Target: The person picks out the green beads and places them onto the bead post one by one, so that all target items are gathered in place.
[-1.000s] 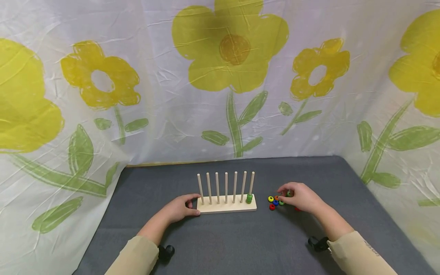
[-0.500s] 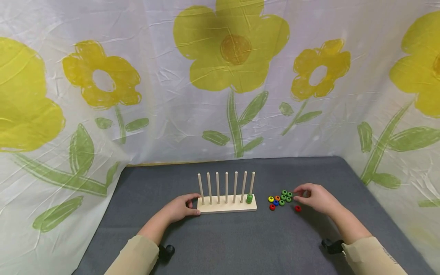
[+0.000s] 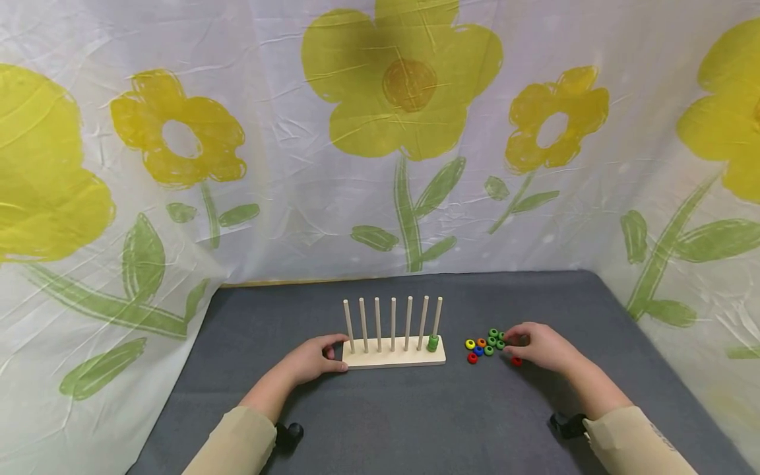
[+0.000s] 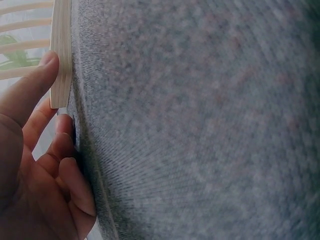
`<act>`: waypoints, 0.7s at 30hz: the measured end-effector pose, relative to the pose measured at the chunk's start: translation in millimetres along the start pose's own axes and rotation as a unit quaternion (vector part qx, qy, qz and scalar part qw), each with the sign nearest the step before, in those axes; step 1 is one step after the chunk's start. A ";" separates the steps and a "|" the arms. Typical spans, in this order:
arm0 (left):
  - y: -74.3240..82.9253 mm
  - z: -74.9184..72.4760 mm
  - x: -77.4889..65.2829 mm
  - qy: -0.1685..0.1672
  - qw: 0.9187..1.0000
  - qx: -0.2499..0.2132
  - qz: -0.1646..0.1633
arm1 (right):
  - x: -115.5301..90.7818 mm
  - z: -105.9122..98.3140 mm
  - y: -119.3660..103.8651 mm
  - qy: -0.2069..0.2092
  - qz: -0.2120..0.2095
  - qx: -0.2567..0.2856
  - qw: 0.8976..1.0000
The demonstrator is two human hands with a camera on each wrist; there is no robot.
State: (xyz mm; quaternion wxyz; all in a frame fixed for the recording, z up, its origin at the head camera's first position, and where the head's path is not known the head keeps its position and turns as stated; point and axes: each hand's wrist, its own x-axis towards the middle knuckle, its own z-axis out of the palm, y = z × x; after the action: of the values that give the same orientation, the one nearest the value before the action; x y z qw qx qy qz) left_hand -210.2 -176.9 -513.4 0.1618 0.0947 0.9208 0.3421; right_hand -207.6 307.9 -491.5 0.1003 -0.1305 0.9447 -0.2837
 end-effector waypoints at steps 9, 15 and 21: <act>1.7 -0.9 -0.6 -0.004 1.000 -0.003 0.000 | 5.4 3.9 1.8 -0.013 0.007 -0.014 1.000; 0.8 -0.4 0.2 -0.004 1.000 -0.003 -0.001 | 6.9 4.5 1.5 -0.022 0.006 -0.006 1.000; -0.6 0.0 0.9 -0.003 1.000 0.001 -0.001 | 6.7 3.7 -0.4 -0.029 0.003 0.000 1.000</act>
State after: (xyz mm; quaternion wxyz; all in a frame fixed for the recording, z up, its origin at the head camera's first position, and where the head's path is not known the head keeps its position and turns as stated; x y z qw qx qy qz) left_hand -211.1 -177.0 -514.0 0.1644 0.0948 0.9206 0.3412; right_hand -212.8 303.6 -495.1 0.1283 -0.1354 0.9420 -0.2790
